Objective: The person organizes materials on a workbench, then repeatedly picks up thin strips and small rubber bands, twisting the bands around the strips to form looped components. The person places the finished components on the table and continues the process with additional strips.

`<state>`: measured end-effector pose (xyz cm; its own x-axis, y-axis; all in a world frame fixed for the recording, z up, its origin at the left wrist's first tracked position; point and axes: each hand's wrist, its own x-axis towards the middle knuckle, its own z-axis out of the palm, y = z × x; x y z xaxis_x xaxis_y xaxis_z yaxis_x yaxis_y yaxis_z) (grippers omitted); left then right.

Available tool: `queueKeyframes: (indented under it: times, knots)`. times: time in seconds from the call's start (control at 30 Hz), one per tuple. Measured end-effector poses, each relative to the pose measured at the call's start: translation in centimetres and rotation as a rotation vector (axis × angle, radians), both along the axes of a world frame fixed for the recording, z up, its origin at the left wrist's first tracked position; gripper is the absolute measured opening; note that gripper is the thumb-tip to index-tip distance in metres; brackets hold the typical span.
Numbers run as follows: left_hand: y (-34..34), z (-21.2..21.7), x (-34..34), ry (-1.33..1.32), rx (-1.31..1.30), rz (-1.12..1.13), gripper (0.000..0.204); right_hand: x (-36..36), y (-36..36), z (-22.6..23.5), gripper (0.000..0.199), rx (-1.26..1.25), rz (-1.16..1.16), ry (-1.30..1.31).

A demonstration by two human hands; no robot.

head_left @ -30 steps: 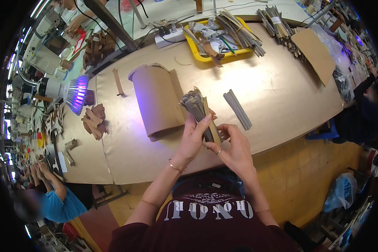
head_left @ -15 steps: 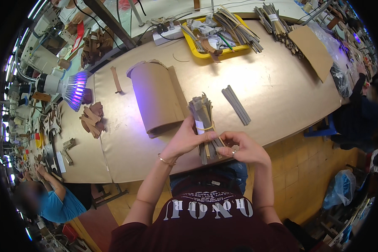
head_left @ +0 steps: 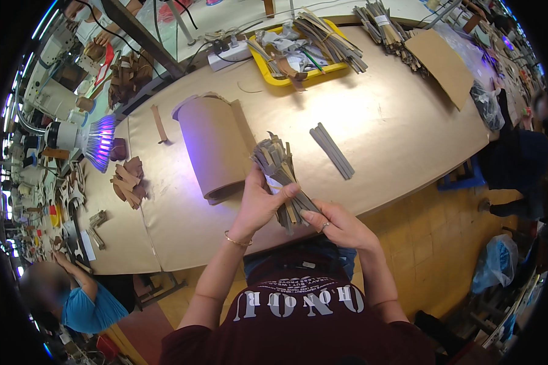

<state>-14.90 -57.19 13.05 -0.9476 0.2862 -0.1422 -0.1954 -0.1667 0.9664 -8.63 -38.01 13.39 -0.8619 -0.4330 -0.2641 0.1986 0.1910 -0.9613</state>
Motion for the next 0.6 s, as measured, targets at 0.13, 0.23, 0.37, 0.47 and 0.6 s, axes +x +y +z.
queueKeyframes:
  times: [0.13, 0.23, 0.37, 0.47, 0.6]
  knots:
    - [1.1, 0.0, 0.1, -0.008, -0.017, 0.084, 0.057, 0.4, 0.6, 0.2, 0.032, 0.007, 0.007, -0.012]
    - [1.7, 0.0, 0.1, 0.014, -0.033, 0.137, 0.052, 0.8, 1.3, 0.4, 0.036, 0.005, 0.017, -0.055]
    - [2.2, 0.2, 0.2, 0.027, -0.044, 0.144, 0.044, 1.5, 2.0, 0.3, 0.035, -0.053, 0.027, -0.112]
    - [2.3, 0.3, -0.1, -0.058, 0.009, 0.139, 0.037, 1.9, 2.3, 0.0, 0.035, -0.127, 0.042, -0.153]
    - [3.1, -0.1, -0.5, -0.137, 0.164, 0.213, 0.026, 2.4, 2.5, -0.4, 0.033, -0.178, 0.039, -0.197]
